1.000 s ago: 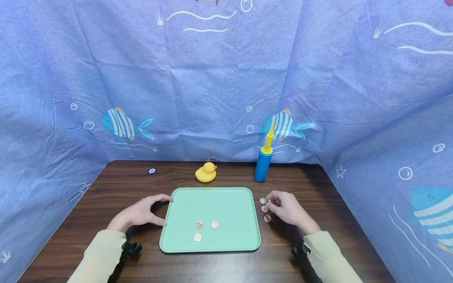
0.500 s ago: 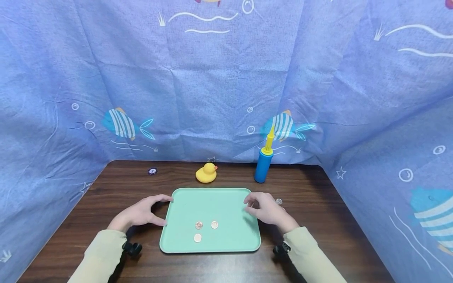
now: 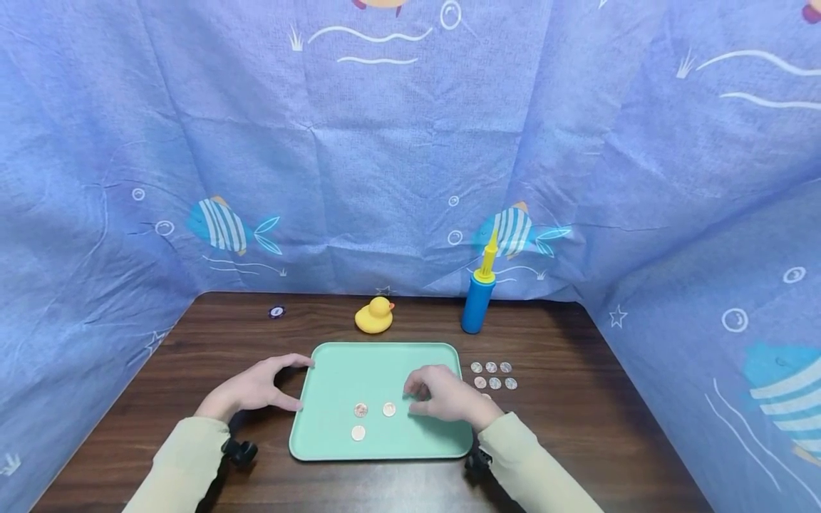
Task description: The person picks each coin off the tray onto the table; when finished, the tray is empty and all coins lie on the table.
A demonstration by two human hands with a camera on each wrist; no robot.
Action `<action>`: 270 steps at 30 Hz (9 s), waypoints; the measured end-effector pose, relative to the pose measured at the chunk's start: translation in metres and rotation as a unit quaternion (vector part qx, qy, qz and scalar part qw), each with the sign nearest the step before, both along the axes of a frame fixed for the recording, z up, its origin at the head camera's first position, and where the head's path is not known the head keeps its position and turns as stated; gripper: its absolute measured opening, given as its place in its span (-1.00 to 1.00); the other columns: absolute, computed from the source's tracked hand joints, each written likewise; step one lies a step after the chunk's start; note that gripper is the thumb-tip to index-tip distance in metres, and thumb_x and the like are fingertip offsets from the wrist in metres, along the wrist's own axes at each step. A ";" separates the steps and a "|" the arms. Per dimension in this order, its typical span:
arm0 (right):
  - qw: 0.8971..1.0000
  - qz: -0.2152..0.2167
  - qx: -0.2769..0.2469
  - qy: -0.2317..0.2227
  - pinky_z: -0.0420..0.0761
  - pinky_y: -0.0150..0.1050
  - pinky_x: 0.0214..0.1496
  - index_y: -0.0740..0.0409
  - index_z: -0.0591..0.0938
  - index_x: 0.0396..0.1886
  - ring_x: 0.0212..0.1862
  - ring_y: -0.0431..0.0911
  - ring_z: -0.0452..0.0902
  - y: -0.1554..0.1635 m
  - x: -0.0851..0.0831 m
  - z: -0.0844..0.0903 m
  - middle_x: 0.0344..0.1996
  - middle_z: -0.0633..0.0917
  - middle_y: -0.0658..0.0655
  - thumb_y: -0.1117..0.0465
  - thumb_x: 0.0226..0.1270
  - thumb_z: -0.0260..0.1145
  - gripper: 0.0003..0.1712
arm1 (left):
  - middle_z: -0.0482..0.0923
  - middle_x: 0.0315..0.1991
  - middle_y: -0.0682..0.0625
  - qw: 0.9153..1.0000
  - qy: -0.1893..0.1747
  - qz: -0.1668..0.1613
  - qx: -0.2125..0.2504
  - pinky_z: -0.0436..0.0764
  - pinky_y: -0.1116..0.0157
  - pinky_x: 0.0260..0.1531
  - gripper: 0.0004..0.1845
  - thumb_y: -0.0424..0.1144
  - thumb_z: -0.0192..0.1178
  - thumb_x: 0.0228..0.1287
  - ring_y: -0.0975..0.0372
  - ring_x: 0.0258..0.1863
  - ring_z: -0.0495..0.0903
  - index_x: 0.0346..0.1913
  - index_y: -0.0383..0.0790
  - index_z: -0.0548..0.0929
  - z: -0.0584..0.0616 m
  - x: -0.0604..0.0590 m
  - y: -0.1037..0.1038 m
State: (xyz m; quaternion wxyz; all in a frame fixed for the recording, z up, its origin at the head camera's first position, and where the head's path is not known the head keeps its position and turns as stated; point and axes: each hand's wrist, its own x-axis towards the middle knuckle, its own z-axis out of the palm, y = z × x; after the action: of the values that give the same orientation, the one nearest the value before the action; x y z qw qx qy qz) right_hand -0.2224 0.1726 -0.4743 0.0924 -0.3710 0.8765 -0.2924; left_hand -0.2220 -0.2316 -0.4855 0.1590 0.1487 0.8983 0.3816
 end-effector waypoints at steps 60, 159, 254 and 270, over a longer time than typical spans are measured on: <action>0.993 0.068 0.078 0.059 0.52 -0.50 -0.23 0.09 0.79 -0.31 -0.37 -0.36 0.46 -0.058 0.004 -0.001 -0.46 0.67 -0.16 0.43 0.27 0.45 -0.85 | 0.45 0.45 -0.14 1.000 -0.010 0.008 0.006 0.31 -0.29 0.41 -0.19 -0.12 0.67 0.03 -0.16 0.50 0.31 0.40 0.02 0.57 0.001 0.002 0.002; 0.979 -0.189 -0.069 0.007 0.63 -0.36 -0.28 0.09 0.75 -0.30 -0.36 -0.30 0.60 0.153 0.018 -0.008 -0.43 0.71 -0.08 0.26 0.29 0.56 -0.90 | 0.44 0.46 -0.14 1.000 -0.010 0.006 0.004 0.33 -0.27 0.41 -0.17 -0.10 0.67 0.03 -0.14 0.51 0.31 0.41 -0.01 0.56 0.001 0.001 0.002; 0.993 0.097 0.060 -0.001 0.66 -0.40 -0.01 0.08 0.77 -0.03 -0.14 -0.23 0.71 -0.072 -0.009 0.009 -0.11 0.78 0.01 0.35 0.32 0.53 -0.75 | 0.44 0.46 -0.14 1.000 -0.008 0.005 0.006 0.31 -0.28 0.42 -0.16 -0.09 0.67 0.03 -0.14 0.50 0.32 0.42 -0.03 0.56 0.002 0.002 0.001; 0.990 0.121 0.068 -0.003 0.60 -0.53 -0.04 0.05 0.77 0.02 -0.14 -0.33 0.66 -0.095 -0.008 0.003 -0.10 0.76 -0.06 0.31 0.41 0.48 -0.77 | 0.45 0.45 -0.17 1.000 -0.004 -0.010 0.006 0.41 -0.23 0.37 -0.16 -0.07 0.66 0.07 -0.17 0.48 0.34 0.43 -0.08 0.54 0.002 0.001 0.002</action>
State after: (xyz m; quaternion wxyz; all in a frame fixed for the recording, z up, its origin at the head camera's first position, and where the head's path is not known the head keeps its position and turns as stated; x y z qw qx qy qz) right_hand -0.2303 0.0776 -0.4708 0.1544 -0.4661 0.8428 -0.2203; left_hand -0.2213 -0.2299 -0.4834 0.1653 0.1570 0.8939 0.3861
